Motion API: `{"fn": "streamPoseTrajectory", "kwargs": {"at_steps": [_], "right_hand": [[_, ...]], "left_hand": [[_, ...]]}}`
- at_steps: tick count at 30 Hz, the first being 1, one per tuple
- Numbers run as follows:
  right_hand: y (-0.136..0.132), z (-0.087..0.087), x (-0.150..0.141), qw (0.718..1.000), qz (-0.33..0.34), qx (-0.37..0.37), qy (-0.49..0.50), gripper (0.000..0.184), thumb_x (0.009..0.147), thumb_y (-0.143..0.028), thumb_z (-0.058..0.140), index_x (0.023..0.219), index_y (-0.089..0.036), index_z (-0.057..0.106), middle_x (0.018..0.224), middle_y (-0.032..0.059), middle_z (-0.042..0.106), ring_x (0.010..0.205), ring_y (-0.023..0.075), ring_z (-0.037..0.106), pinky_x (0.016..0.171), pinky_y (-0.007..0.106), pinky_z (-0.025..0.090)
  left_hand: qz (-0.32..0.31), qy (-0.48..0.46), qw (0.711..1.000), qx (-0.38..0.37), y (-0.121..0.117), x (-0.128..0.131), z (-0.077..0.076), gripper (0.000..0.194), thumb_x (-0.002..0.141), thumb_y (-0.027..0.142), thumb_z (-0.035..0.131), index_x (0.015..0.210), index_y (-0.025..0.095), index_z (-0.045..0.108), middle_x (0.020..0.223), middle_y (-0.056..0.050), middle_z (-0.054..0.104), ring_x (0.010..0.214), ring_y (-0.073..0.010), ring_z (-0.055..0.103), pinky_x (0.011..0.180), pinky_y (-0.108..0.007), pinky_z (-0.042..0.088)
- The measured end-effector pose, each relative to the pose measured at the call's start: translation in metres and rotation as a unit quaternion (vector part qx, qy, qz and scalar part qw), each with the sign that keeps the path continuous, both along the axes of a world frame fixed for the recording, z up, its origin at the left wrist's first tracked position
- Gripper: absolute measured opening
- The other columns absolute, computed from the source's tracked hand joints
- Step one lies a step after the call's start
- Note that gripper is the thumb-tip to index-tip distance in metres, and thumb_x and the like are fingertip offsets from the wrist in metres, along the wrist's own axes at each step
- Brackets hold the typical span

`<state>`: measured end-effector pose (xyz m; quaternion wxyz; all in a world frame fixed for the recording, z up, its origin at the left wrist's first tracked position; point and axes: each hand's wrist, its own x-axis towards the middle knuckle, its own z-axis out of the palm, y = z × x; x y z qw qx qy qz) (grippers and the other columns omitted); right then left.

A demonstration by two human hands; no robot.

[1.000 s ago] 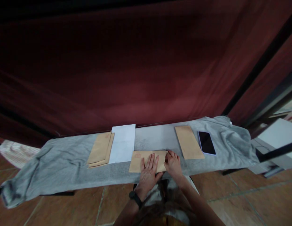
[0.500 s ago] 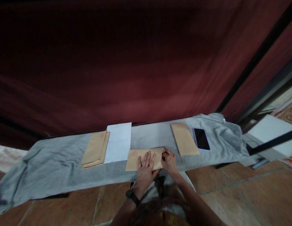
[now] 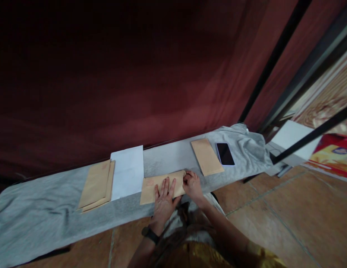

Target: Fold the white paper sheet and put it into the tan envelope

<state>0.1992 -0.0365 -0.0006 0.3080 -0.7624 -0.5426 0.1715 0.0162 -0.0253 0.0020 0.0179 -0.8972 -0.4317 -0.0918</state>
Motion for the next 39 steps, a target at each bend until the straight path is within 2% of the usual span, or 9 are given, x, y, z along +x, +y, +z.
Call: {"fn": "streamPoseTrajectory", "kwargs": {"at_steps": [6, 14, 30, 39], "right_hand": [[-0.005, 0.000, 0.001, 1.000, -0.019, 0.002, 0.009, 0.016, 0.082, -0.010, 0.062, 0.089, -0.021, 0.071, 0.127, 0.0109, 0.065, 0.118, 0.0259, 0.056, 0.103, 0.039, 0.042], [-0.004, 0.000, 0.005, 1.000, -0.028, 0.009, -0.004, 0.018, 0.081, -0.009, 0.062, 0.089, -0.021, 0.072, 0.120, 0.0081, 0.068, 0.112, 0.0238, 0.057, 0.098, 0.037, 0.042], [0.011, 0.028, 0.015, 0.994, 0.006, -0.081, -0.071, 0.021, 0.094, -0.024, 0.058, 0.090, -0.024, 0.078, 0.116, 0.0091, 0.067, 0.111, 0.0258, 0.053, 0.090, 0.036, 0.038], [0.013, 0.026, 0.015, 0.992, 0.007, -0.095, -0.085, 0.017, 0.093, -0.025, 0.059, 0.095, -0.023, 0.076, 0.117, 0.0101, 0.066, 0.114, 0.0268, 0.051, 0.092, 0.037, 0.036]], "left_hand": [[0.003, 0.007, 1.000, 0.001, -0.001, 0.002, 0.002, 0.070, 0.100, 0.045, 0.050, 0.161, 0.023, 0.027, 0.165, -0.019, 0.032, 0.152, -0.0347, 0.033, 0.120, -0.067, 0.021], [0.008, 0.048, 0.999, 0.012, -0.001, 0.001, 0.003, 0.068, 0.100, 0.045, 0.051, 0.160, 0.022, 0.030, 0.165, -0.019, 0.033, 0.152, -0.0327, 0.033, 0.121, -0.065, 0.023], [0.008, 0.055, 0.998, 0.000, 0.000, 0.001, 0.003, 0.071, 0.100, 0.048, 0.049, 0.162, 0.023, 0.025, 0.165, -0.018, 0.031, 0.152, -0.0342, 0.031, 0.120, -0.067, 0.022], [0.004, 0.051, 0.999, 0.004, -0.001, 0.001, 0.001, 0.070, 0.100, 0.049, 0.049, 0.161, 0.024, 0.026, 0.166, -0.016, 0.031, 0.153, -0.0338, 0.029, 0.121, -0.066, 0.020]]}}
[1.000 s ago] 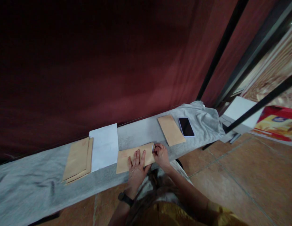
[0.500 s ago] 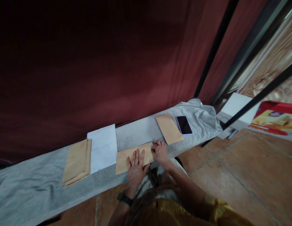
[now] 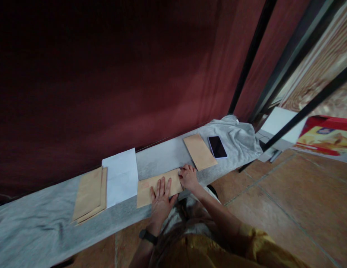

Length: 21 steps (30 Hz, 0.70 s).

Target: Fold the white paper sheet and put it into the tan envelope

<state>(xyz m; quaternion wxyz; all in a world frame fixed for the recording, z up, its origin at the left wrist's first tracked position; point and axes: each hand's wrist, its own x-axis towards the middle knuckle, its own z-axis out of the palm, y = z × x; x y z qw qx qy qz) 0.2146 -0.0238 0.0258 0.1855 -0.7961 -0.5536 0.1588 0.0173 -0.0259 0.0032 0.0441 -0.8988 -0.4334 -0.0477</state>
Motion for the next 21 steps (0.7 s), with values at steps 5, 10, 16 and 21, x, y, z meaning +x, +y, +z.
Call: {"fn": "streamPoseTrajectory", "kwargs": {"at_steps": [5, 10, 16, 21], "right_hand": [[-0.002, -0.006, 0.001, 1.000, -0.002, 0.012, 0.005, 0.013, 0.092, -0.024, 0.061, 0.095, -0.022, 0.073, 0.115, 0.0099, 0.064, 0.112, 0.0257, 0.051, 0.092, 0.036, 0.036], [-0.008, -0.010, 0.002, 0.999, 0.001, 0.036, 0.011, 0.010, 0.092, -0.023, 0.062, 0.097, -0.023, 0.071, 0.115, 0.0090, 0.064, 0.112, 0.0251, 0.051, 0.094, 0.034, 0.036], [-0.014, -0.016, 0.010, 0.997, 0.018, 0.065, 0.026, 0.013, 0.093, -0.017, 0.061, 0.098, -0.024, 0.070, 0.117, 0.0059, 0.064, 0.113, 0.0218, 0.053, 0.096, 0.031, 0.038], [-0.015, -0.020, 0.009, 0.996, 0.016, 0.084, 0.028, 0.029, 0.089, -0.013, 0.062, 0.118, -0.020, 0.066, 0.127, 0.0091, 0.063, 0.119, 0.0228, 0.053, 0.102, 0.033, 0.038]], "left_hand": [[0.001, 0.008, 1.000, -0.011, 0.002, -0.002, 0.001, 0.070, 0.099, 0.047, 0.052, 0.161, 0.025, 0.027, 0.167, -0.016, 0.029, 0.153, -0.0344, 0.029, 0.121, -0.067, 0.020], [-0.002, 0.009, 1.000, -0.030, -0.003, 0.006, 0.006, 0.070, 0.099, 0.046, 0.053, 0.161, 0.030, 0.025, 0.169, -0.011, 0.023, 0.156, -0.0360, 0.020, 0.119, -0.070, 0.019], [-0.035, 0.007, 0.998, -0.045, -0.011, 0.018, 0.002, 0.065, 0.100, 0.037, 0.051, 0.160, 0.035, 0.027, 0.168, -0.006, 0.028, 0.156, -0.0335, 0.022, 0.120, -0.073, 0.013], [-0.030, -0.002, 0.999, -0.041, -0.014, 0.027, 0.003, 0.062, 0.099, 0.033, 0.052, 0.158, 0.031, 0.034, 0.165, -0.011, 0.035, 0.153, -0.0366, 0.028, 0.119, -0.073, 0.019]]}}
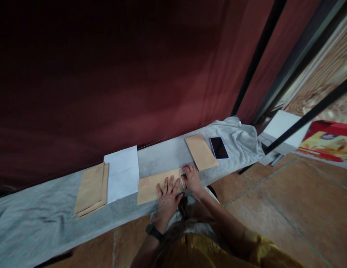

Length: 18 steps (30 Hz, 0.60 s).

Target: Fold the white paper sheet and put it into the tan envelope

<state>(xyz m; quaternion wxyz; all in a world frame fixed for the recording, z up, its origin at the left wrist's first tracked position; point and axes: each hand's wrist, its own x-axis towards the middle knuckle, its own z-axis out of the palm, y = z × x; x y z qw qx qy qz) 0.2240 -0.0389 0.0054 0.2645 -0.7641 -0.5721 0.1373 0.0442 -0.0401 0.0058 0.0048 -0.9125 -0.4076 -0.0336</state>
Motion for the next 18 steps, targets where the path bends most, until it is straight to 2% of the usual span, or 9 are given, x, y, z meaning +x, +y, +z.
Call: {"fn": "streamPoseTrajectory", "kwargs": {"at_steps": [4, 9, 12, 14, 18], "right_hand": [[-0.001, -0.001, -0.003, 1.000, -0.001, 0.013, 0.005, 0.040, 0.089, -0.012, 0.059, 0.128, -0.021, 0.062, 0.135, 0.0104, 0.061, 0.126, 0.0251, 0.051, 0.105, 0.038, 0.039], [0.001, 0.001, 0.002, 0.999, -0.005, 0.019, 0.031, 0.043, 0.087, -0.012, 0.059, 0.129, -0.023, 0.064, 0.138, 0.0092, 0.060, 0.125, 0.0247, 0.052, 0.104, 0.037, 0.040], [0.005, 0.003, 0.003, 0.998, -0.026, 0.018, 0.055, 0.032, 0.085, -0.012, 0.061, 0.113, -0.024, 0.071, 0.135, 0.0085, 0.061, 0.123, 0.0255, 0.052, 0.102, 0.037, 0.041], [0.008, 0.005, 0.001, 0.996, -0.044, 0.020, 0.081, 0.021, 0.084, -0.012, 0.062, 0.096, -0.024, 0.074, 0.129, 0.0088, 0.063, 0.123, 0.0265, 0.052, 0.101, 0.037, 0.041], [0.011, 0.010, 0.000, 0.982, -0.073, 0.035, 0.170, 0.013, 0.080, -0.015, 0.061, 0.075, -0.023, 0.071, 0.110, 0.0083, 0.069, 0.114, 0.0265, 0.056, 0.098, 0.037, 0.042]], "left_hand": [[0.015, -0.003, 1.000, 0.000, -0.005, 0.013, 0.001, 0.060, 0.098, 0.027, 0.051, 0.156, 0.020, 0.039, 0.162, -0.020, 0.038, 0.151, -0.0356, 0.034, 0.119, -0.069, 0.026], [0.003, -0.022, 1.000, 0.009, -0.005, 0.007, -0.003, 0.053, 0.101, 0.027, 0.044, 0.153, 0.017, 0.044, 0.159, -0.019, 0.044, 0.148, -0.0318, 0.041, 0.120, -0.063, 0.030], [0.010, -0.035, 0.999, 0.026, -0.003, -0.007, -0.004, 0.049, 0.102, 0.029, 0.044, 0.149, 0.018, 0.049, 0.156, -0.017, 0.048, 0.146, -0.0306, 0.043, 0.120, -0.060, 0.031], [0.005, -0.036, 0.999, 0.035, -0.002, -0.015, -0.001, 0.045, 0.101, 0.023, 0.044, 0.145, 0.021, 0.054, 0.155, -0.013, 0.051, 0.146, -0.0287, 0.044, 0.121, -0.059, 0.031], [-0.033, -0.033, 0.998, 0.046, -0.003, -0.019, 0.019, 0.053, 0.093, 0.007, 0.045, 0.142, 0.022, 0.057, 0.155, -0.008, 0.051, 0.146, -0.0262, 0.043, 0.123, -0.053, 0.030]]}}
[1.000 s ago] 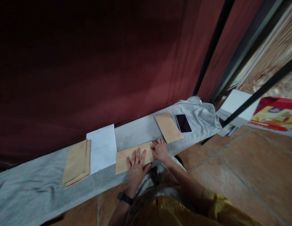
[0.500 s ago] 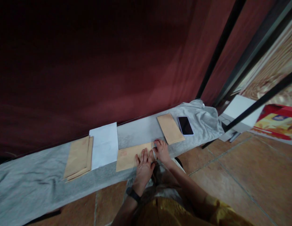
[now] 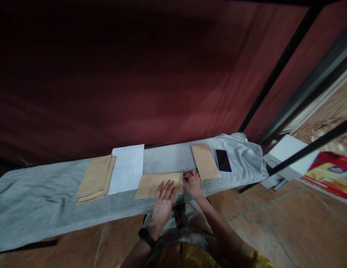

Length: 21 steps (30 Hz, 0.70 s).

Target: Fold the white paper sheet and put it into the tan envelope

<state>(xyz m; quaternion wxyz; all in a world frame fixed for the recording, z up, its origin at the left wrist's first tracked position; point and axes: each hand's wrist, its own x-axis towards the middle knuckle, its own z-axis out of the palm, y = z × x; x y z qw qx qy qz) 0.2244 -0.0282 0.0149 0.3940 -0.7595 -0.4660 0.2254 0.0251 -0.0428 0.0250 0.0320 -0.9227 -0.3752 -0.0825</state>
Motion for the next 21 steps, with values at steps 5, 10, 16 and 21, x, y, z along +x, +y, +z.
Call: {"fn": "streamPoseTrajectory", "kwargs": {"at_steps": [5, 10, 16, 21], "right_hand": [[-0.016, 0.011, 0.013, 0.984, -0.011, 0.030, 0.174, 0.017, 0.078, -0.039, 0.059, 0.071, -0.024, 0.062, 0.074, 0.0023, 0.066, 0.078, 0.0211, 0.063, 0.073, 0.031, 0.048], [-0.039, 0.019, 0.015, 0.942, -0.039, 0.037, 0.332, 0.039, 0.071, -0.062, 0.061, 0.076, -0.024, 0.056, 0.074, 0.0025, 0.068, 0.066, 0.0183, 0.064, 0.059, 0.028, 0.049], [-0.041, 0.011, -0.008, 0.905, -0.043, -0.010, 0.423, 0.047, 0.058, -0.063, 0.073, 0.075, -0.023, 0.056, 0.073, 0.0029, 0.069, 0.053, 0.0144, 0.060, 0.050, 0.027, 0.049], [-0.045, 0.003, -0.014, 0.900, -0.003, -0.051, 0.433, 0.047, 0.061, -0.062, 0.075, 0.081, -0.021, 0.063, 0.077, 0.0051, 0.074, 0.053, 0.0143, 0.062, 0.051, 0.027, 0.051]], "left_hand": [[-0.009, -0.019, 1.000, 0.005, 0.009, 0.004, 0.037, 0.061, 0.092, 0.005, 0.042, 0.147, 0.027, 0.052, 0.151, -0.006, 0.056, 0.144, -0.0265, 0.045, 0.118, -0.051, 0.036], [-0.015, -0.049, 0.999, 0.005, 0.036, 0.007, 0.058, 0.055, 0.094, 0.009, 0.047, 0.142, 0.033, 0.058, 0.153, -0.002, 0.054, 0.140, -0.0273, 0.047, 0.112, -0.048, 0.041], [0.037, -0.075, 0.995, -0.045, 0.055, 0.003, 0.024, 0.049, 0.092, 0.005, 0.045, 0.129, 0.028, 0.068, 0.145, -0.005, 0.062, 0.133, -0.0250, 0.055, 0.109, -0.045, 0.048], [0.077, -0.187, 0.974, -0.104, 0.041, 0.009, -0.005, 0.040, 0.099, 0.019, 0.047, 0.135, 0.025, 0.063, 0.144, -0.007, 0.062, 0.127, -0.0201, 0.060, 0.109, -0.039, 0.050]]}}
